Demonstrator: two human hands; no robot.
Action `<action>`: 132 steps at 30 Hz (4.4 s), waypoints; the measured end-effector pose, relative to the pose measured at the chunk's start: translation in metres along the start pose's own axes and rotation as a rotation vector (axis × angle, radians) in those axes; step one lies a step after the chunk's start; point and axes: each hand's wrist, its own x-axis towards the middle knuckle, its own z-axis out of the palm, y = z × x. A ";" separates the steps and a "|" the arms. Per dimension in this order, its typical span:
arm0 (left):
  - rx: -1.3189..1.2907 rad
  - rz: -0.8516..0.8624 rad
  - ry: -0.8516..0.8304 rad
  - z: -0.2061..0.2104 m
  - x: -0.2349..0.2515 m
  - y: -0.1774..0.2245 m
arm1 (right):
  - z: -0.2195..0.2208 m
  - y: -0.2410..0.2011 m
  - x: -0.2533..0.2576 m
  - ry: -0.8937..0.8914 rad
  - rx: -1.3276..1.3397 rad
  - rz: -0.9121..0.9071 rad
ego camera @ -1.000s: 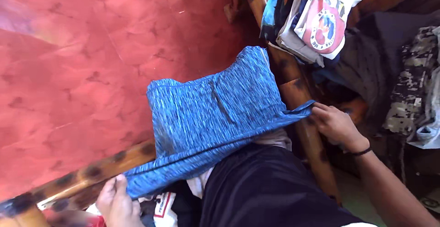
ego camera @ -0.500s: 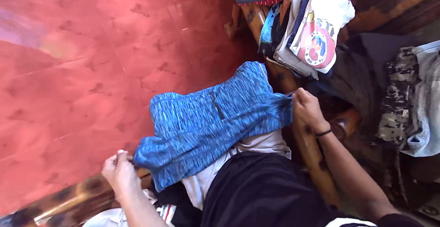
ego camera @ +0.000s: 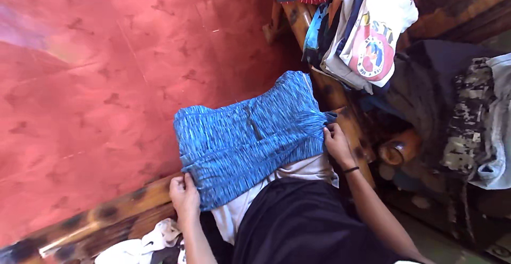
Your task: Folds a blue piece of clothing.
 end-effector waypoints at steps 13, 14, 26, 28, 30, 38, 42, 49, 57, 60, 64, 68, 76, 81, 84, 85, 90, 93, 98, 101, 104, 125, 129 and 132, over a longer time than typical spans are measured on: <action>0.164 0.102 0.040 -0.079 -0.063 0.025 | -0.089 0.028 -0.045 -0.179 -0.373 -0.228; 0.201 0.076 0.005 -0.079 -0.066 0.019 | -0.088 0.033 -0.047 -0.197 -0.393 -0.242; 0.147 0.318 -0.366 -0.013 0.095 0.081 | -0.003 -0.137 0.089 -0.007 -0.322 -0.769; 0.178 0.194 -0.451 0.005 0.126 0.092 | 0.033 -0.172 0.132 -0.222 -0.572 -0.771; 0.283 -0.070 -0.594 0.000 0.134 0.132 | 0.059 -0.197 0.154 -0.402 -0.805 -0.674; 0.266 0.071 -0.643 -0.039 0.163 0.077 | 0.111 -0.241 0.158 -0.686 -1.224 -0.361; 0.331 0.172 -0.736 -0.058 0.164 0.067 | 0.124 -0.238 0.164 -0.667 -1.246 -0.363; 0.526 0.508 -0.288 -0.069 0.126 0.054 | 0.050 -0.232 0.192 -0.343 -0.845 -0.767; 0.676 0.758 0.120 -0.057 0.032 -0.014 | -0.073 -0.101 0.088 0.097 -0.686 -1.105; 0.695 0.672 0.058 -0.051 0.016 -0.033 | -0.070 -0.036 0.061 0.052 -0.750 -0.959; 0.698 0.520 0.018 -0.056 0.016 -0.035 | -0.057 0.003 0.037 -0.035 -0.746 -0.775; 0.872 0.041 -0.433 -0.072 0.023 0.012 | -0.047 0.002 0.031 -0.091 -0.696 -0.621; 0.450 0.750 -0.543 0.029 -0.048 0.150 | -0.044 0.017 0.041 -0.053 -0.460 -0.864; 0.270 1.137 -0.784 0.156 -0.076 0.146 | -0.058 0.023 0.053 -0.116 -0.362 -1.008; 0.019 0.951 -0.622 0.167 -0.080 0.143 | -0.074 0.015 0.060 -0.191 -0.195 -0.989; -0.043 0.807 -0.597 0.163 -0.080 0.146 | -0.079 0.011 0.063 -0.219 -0.112 -0.950; -0.076 0.359 -0.468 0.165 -0.073 0.156 | -0.054 -0.019 0.082 -0.163 0.204 -0.648; 0.008 0.380 -0.345 0.166 -0.074 0.160 | -0.023 -0.028 0.087 -0.042 0.044 -0.533; 0.092 0.775 -0.448 0.138 -0.096 0.153 | -0.035 -0.005 0.026 0.041 -0.049 -0.595; 0.266 0.755 -0.775 0.144 -0.098 0.144 | -0.050 0.017 0.023 -0.254 -0.135 -0.607; 0.300 0.846 -0.809 0.161 -0.096 0.140 | -0.054 0.025 0.027 -0.443 -0.146 -0.566; 0.195 0.293 -1.014 0.144 -0.053 0.176 | -0.077 -0.046 0.061 -0.759 -0.649 -0.616; 0.055 0.342 -0.952 0.145 -0.049 0.171 | -0.078 -0.056 0.061 -0.689 -0.584 -0.734; -0.156 0.588 -0.576 0.144 -0.062 0.155 | -0.076 -0.052 0.058 -0.495 -0.436 -0.834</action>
